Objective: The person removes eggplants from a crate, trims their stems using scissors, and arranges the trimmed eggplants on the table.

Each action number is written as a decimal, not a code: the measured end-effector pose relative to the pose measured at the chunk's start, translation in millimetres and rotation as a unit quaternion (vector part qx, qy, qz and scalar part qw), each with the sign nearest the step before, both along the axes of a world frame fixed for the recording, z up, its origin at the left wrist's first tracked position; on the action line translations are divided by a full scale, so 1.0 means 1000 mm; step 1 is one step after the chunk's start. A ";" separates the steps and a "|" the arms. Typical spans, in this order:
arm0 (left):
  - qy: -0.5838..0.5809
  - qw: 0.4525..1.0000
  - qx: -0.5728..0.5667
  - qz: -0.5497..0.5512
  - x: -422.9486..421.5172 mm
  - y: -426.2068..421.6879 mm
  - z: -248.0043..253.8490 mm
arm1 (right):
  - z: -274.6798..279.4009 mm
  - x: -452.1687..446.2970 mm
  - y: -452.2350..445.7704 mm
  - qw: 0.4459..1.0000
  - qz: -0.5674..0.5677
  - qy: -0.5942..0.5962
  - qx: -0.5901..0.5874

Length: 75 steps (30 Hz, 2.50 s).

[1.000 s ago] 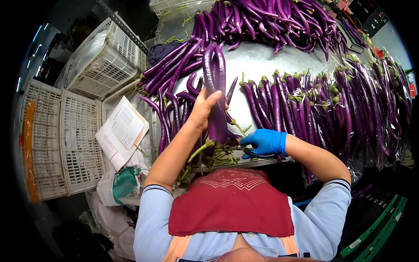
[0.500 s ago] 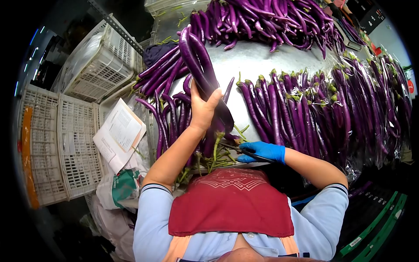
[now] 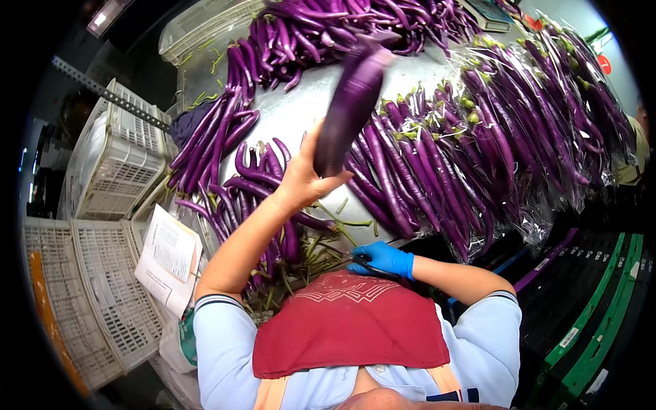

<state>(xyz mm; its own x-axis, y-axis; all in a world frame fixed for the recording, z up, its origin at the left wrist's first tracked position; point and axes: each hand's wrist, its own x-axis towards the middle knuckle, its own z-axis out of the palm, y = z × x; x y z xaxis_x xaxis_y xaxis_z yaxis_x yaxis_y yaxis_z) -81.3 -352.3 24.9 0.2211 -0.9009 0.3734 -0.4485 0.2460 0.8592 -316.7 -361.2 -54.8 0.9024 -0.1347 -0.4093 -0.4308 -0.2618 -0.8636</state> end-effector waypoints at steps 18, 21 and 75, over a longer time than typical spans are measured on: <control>-0.440 0.855 0.064 -0.267 -0.020 -0.103 -0.084 | -0.034 -0.002 0.015 0.967 -0.179 -0.082 0.161; -0.429 0.860 0.059 -0.269 -0.016 -0.096 -0.087 | -0.033 -0.001 0.013 0.965 -0.174 -0.095 0.173; -0.290 0.957 -0.009 -0.029 0.016 -0.118 0.019 | -0.068 0.024 -0.017 0.969 -0.170 -0.117 0.134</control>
